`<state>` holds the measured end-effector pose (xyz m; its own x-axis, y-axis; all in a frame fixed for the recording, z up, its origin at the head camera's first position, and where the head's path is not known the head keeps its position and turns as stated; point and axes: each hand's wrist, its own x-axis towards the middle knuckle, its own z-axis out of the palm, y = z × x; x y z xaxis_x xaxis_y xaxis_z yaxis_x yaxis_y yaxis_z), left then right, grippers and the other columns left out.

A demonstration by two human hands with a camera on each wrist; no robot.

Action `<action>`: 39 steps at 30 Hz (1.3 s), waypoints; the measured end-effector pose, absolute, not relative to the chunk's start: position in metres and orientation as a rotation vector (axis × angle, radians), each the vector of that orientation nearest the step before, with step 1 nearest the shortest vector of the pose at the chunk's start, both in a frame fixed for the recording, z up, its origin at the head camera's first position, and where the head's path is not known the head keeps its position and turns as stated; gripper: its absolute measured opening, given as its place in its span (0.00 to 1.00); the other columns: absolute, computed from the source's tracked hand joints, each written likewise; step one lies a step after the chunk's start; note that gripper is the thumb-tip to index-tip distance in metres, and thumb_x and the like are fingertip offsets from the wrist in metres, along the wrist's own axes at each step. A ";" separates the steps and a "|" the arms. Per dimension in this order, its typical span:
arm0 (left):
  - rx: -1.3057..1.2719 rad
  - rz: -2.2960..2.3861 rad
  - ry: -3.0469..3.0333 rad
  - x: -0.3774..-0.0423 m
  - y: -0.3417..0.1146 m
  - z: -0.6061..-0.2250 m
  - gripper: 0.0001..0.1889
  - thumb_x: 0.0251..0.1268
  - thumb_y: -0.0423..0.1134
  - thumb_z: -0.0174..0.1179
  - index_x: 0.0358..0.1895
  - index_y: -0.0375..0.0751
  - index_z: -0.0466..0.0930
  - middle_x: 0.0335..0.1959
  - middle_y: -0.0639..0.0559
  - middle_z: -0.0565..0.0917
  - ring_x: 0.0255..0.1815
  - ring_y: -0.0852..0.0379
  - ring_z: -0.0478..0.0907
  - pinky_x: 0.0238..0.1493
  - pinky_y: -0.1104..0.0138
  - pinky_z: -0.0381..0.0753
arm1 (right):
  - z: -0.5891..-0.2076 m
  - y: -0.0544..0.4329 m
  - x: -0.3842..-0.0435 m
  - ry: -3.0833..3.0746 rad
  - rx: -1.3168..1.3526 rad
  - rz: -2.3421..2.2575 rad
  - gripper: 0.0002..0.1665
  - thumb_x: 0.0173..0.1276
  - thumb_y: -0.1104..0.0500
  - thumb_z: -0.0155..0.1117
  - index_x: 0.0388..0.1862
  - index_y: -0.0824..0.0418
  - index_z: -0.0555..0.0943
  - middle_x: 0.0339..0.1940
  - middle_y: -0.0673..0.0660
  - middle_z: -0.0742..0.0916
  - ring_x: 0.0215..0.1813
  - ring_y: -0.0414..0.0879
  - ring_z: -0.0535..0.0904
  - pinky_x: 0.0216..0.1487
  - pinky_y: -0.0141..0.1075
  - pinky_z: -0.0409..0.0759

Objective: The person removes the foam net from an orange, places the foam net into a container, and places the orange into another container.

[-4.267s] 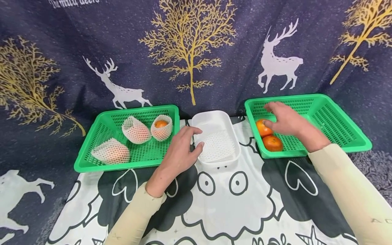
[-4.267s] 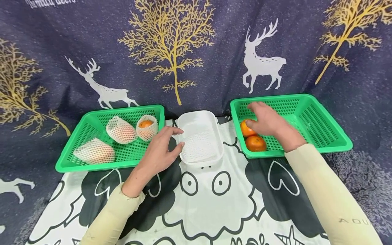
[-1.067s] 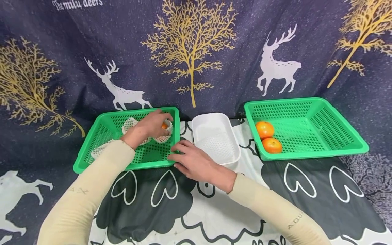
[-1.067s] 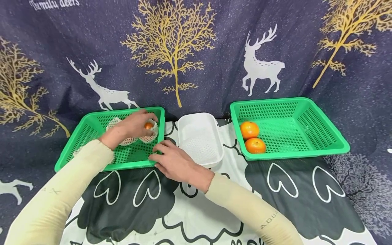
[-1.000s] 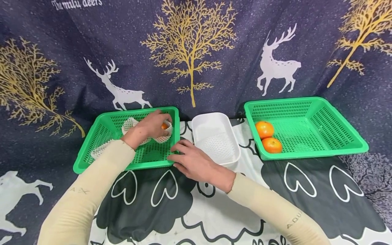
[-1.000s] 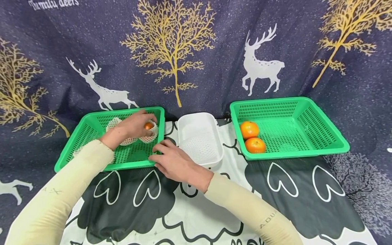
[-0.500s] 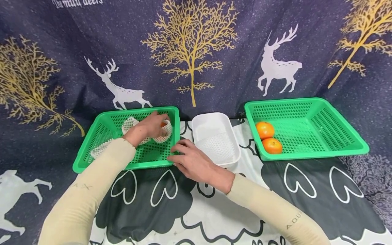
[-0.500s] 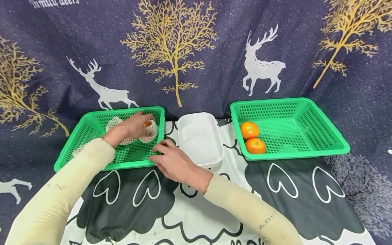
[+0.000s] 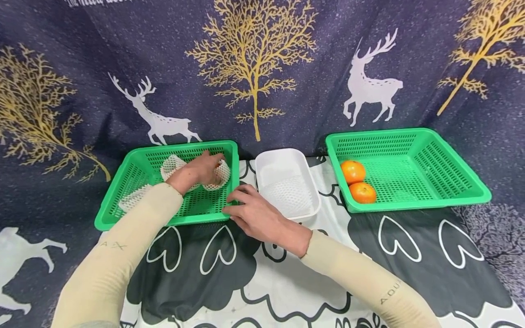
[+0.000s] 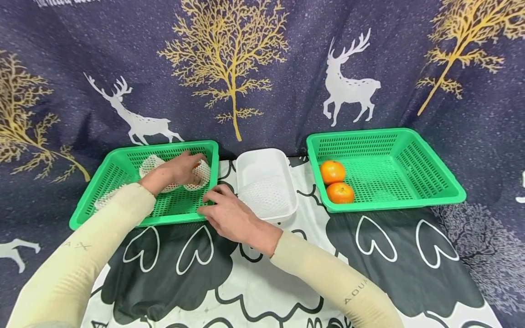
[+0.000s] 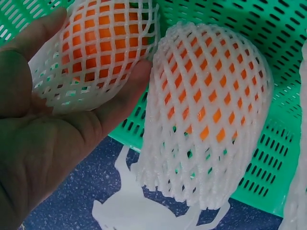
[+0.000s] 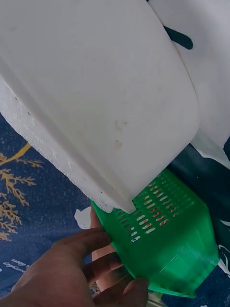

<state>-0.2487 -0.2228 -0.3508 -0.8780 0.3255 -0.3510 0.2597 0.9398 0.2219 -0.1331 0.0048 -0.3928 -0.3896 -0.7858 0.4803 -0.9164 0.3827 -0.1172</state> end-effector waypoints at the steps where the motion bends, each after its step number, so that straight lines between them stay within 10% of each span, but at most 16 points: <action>1: 0.423 0.232 2.703 -0.249 -0.223 -0.351 0.33 0.71 0.38 0.70 0.75 0.41 0.68 0.71 0.26 0.68 0.68 0.30 0.72 0.59 0.41 0.79 | -0.393 0.005 -0.133 -2.304 1.483 0.522 0.12 0.74 0.62 0.72 0.54 0.53 0.90 0.57 0.55 0.86 0.65 0.51 0.78 0.75 0.45 0.69; 39: 0.405 0.190 2.793 -0.245 -0.219 -0.358 0.42 0.64 0.44 0.76 0.78 0.42 0.66 0.68 0.30 0.75 0.67 0.31 0.74 0.62 0.40 0.78 | -0.394 0.004 -0.132 -2.312 1.461 0.563 0.11 0.74 0.62 0.71 0.53 0.54 0.91 0.55 0.56 0.87 0.63 0.52 0.79 0.74 0.45 0.69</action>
